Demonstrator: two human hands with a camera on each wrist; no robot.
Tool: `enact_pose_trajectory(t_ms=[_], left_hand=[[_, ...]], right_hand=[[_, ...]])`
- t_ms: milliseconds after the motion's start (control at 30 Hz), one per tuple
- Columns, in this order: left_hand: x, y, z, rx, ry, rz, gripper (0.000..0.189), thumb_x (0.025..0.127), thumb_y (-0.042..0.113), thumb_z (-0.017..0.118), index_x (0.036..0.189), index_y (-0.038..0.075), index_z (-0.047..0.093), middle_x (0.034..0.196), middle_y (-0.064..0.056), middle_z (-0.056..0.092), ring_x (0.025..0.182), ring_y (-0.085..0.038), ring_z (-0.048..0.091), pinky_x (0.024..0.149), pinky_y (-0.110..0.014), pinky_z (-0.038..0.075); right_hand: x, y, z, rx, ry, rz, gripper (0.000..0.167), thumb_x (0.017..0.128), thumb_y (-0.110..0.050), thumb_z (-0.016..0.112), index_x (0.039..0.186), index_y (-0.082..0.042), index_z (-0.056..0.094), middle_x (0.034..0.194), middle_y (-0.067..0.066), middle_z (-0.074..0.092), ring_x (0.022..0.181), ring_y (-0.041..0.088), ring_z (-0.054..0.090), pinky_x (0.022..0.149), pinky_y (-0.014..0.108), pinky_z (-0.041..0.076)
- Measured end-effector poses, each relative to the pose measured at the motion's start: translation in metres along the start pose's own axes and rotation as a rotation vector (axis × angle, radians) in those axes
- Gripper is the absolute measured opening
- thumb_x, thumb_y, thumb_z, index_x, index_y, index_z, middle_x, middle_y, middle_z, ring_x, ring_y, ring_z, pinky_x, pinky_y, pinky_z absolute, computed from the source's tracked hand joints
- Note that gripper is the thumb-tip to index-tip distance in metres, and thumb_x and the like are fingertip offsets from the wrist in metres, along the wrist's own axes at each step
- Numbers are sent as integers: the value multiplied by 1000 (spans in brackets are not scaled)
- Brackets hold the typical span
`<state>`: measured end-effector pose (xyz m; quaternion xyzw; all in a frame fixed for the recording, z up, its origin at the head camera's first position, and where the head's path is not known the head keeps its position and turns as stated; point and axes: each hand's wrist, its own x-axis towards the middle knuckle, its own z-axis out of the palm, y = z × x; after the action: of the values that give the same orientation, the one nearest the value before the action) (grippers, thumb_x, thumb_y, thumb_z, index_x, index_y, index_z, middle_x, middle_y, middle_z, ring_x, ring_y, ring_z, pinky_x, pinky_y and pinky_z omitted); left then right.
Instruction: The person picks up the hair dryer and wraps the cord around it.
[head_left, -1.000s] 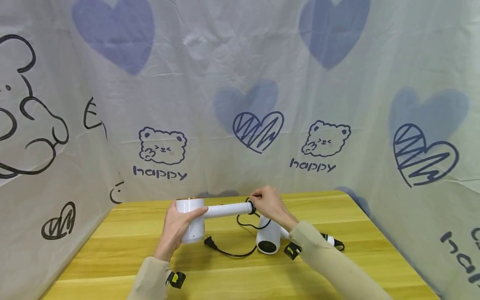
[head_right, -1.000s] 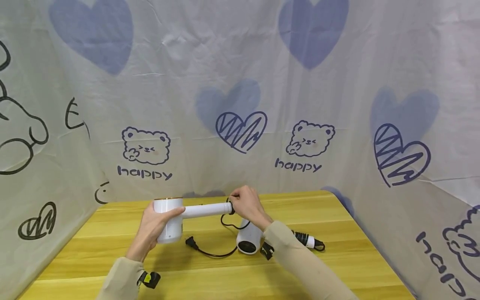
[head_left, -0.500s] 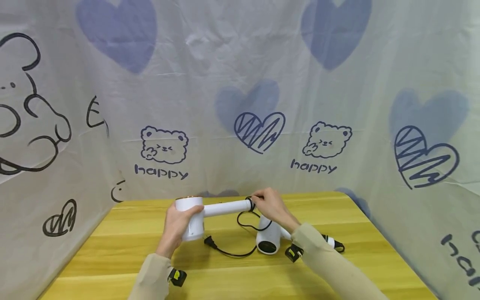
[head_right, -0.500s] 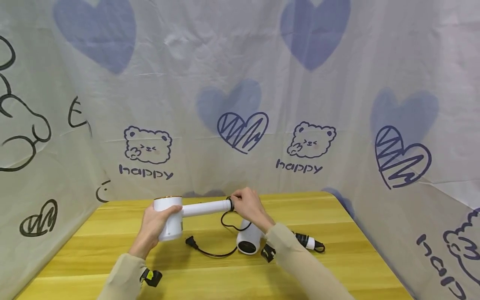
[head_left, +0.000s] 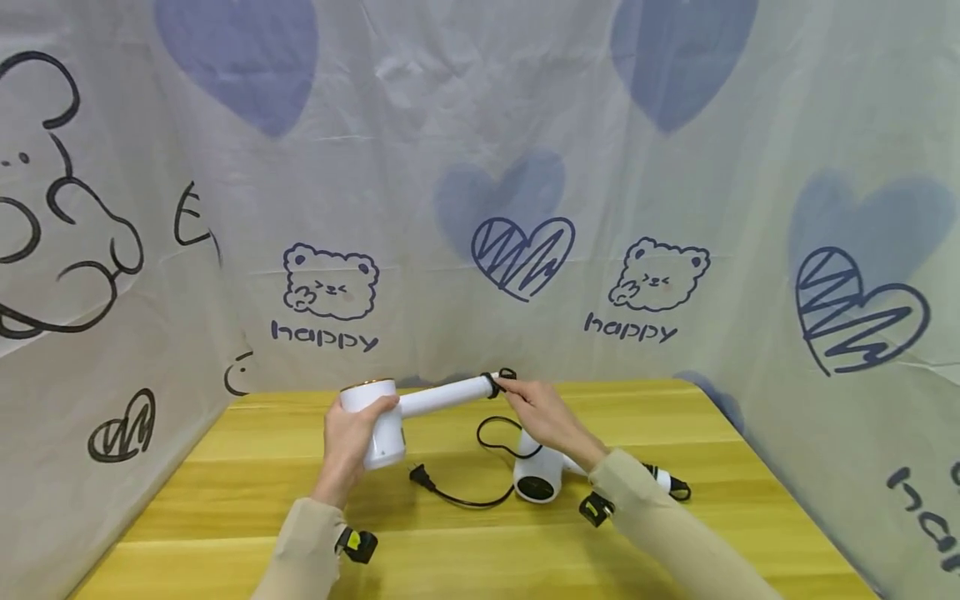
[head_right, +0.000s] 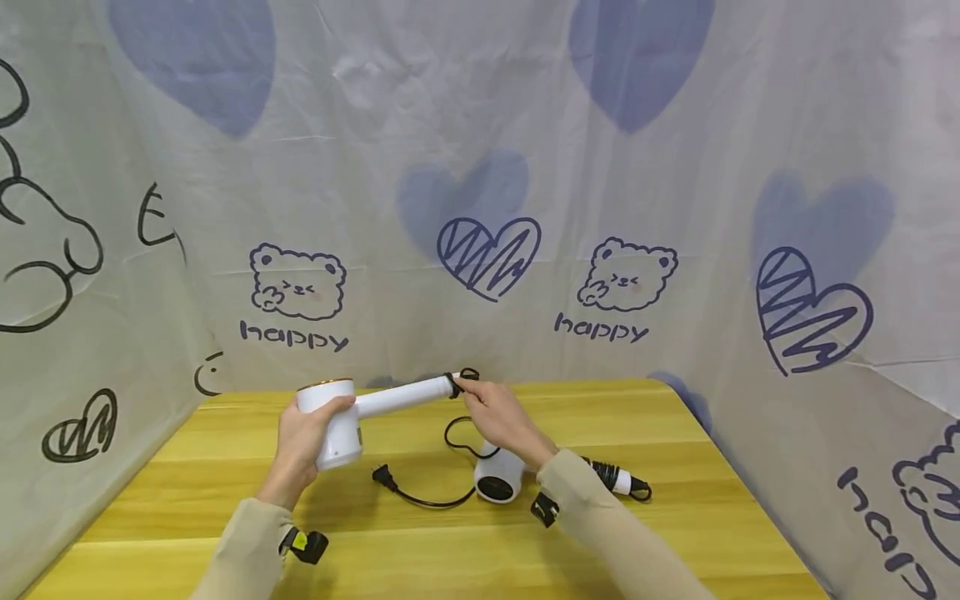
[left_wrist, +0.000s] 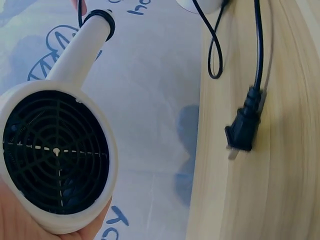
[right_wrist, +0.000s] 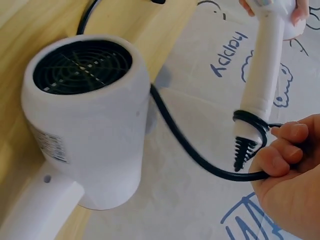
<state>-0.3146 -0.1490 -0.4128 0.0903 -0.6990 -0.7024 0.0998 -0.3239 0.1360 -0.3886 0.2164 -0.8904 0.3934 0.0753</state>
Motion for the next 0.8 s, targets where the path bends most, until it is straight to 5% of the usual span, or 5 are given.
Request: enact_pose_trajectory(t_ms=[233,467,633,800], left_hand=[[-3,-5,-3,-84,-10,-38,79,79,32,80,141,7,38,122,-18,52,83,-21,63,68,-41,60],[0,0,-4,-197,-2,-59,71,81,29,77,138,8,39,113,-12,57,81,-19,66,70,-43,60],[0,3,-6,-289,-3,-106,68,82,30,77,132,5,38,96,-4,64,77,-18,69,71,-43,60],[2,6,-9,-350,-35,-150,58,85,33,74,125,8,41,87,2,66,76,-15,68,73,-38,59]], right_hand=[[-8,10,4,-27,-29,-65,42,105,-15,40,147,-19,46,62,-2,37,46,8,24,43,20,25],[-8,17,-2,85,-26,-91,38,103,-9,46,140,-10,54,81,1,65,59,7,42,51,19,35],[-9,25,-10,267,-27,41,31,100,-7,51,128,0,63,91,10,71,66,9,55,56,20,47],[-4,29,-17,452,-63,216,26,99,-13,58,114,5,68,83,8,67,65,10,54,58,21,49]])
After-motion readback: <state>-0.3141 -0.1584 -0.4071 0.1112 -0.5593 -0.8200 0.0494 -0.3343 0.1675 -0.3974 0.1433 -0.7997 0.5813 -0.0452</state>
